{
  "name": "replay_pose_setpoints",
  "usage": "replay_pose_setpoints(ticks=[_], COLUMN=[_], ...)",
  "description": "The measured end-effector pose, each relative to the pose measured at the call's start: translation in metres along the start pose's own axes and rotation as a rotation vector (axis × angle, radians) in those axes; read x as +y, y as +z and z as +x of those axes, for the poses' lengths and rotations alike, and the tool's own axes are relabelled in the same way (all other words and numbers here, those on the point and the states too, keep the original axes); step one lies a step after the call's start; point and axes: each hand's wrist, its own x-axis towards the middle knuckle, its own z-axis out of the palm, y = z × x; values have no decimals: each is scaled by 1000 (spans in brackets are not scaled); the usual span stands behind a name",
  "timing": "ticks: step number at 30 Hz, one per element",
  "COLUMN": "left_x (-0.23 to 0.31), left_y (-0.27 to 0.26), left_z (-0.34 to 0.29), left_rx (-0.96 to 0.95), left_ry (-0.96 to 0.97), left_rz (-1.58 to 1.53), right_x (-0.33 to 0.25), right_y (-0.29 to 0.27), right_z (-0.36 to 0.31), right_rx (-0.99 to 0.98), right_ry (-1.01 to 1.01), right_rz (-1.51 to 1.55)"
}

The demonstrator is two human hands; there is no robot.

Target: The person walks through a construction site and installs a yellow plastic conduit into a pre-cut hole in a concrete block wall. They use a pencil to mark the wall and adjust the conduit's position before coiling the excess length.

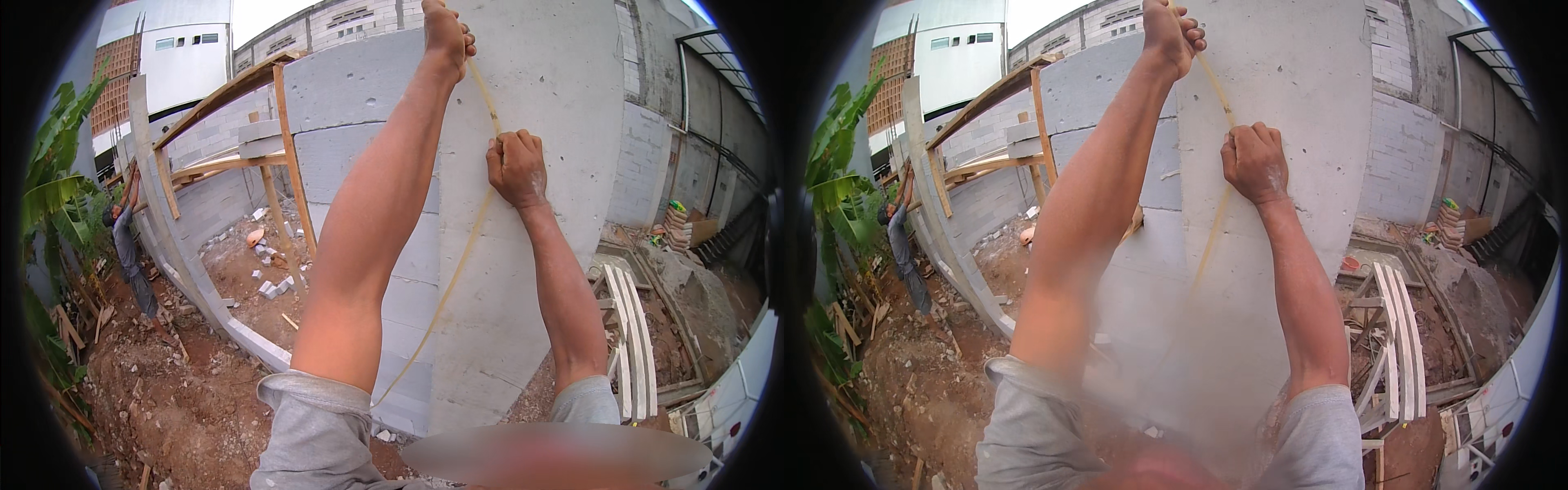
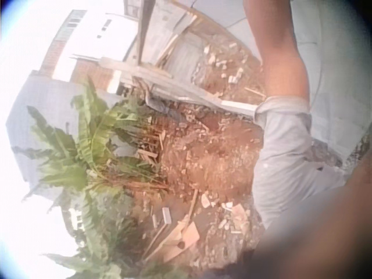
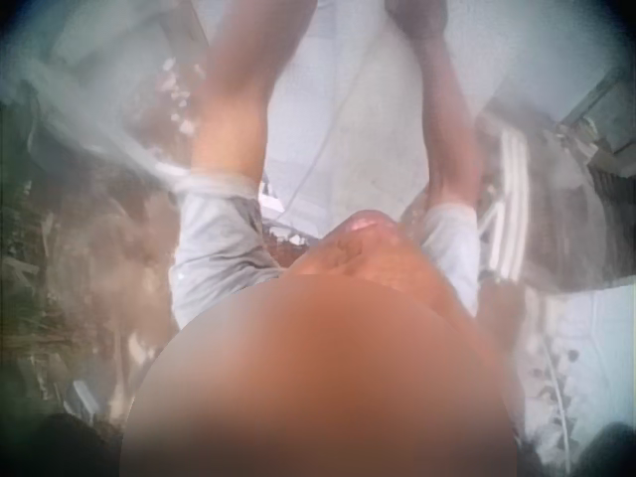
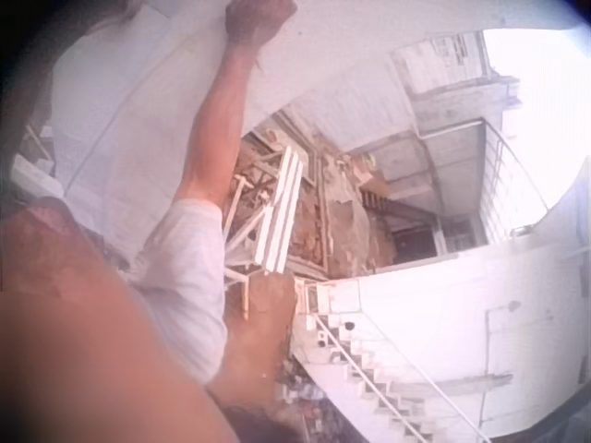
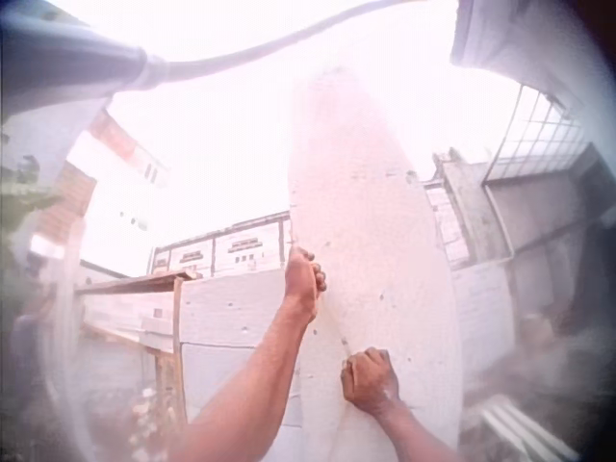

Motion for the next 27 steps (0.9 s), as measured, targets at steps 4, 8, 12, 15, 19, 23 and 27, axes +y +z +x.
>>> replay_pose_setpoints(ticks=[4, 8, 12, 15, 19, 23, 27], left_x=[-32, -88, -132, -143, -146, -131, -95], left_y=[8, -27, -62, -57, -60, -65, -43], left_z=[-25, -87, -123, -118, -116, -99, -53], left_rx=[-18, -84, -117, -125, -19, 83, 137], left_ry=[211, 466, 693, 830, 887, 1041, 1011], left_rz=[387, 521, 862, 930, 1009, 1134, 1059], right_x=[8, 4, 17, 76, 99, 108, 109], right_y=[-8, 3, 19, 39, 75, 72, 83], right_z=[2, 27, 146, 257, 264, 283, 292], right_rx=[5, -49, -122, -141, -129, -363, -271], right_ry=[40, 277, 546, 368, 270, 318, 420], right_rz=[-36, -75, 77, 116, 53, 129, 152])
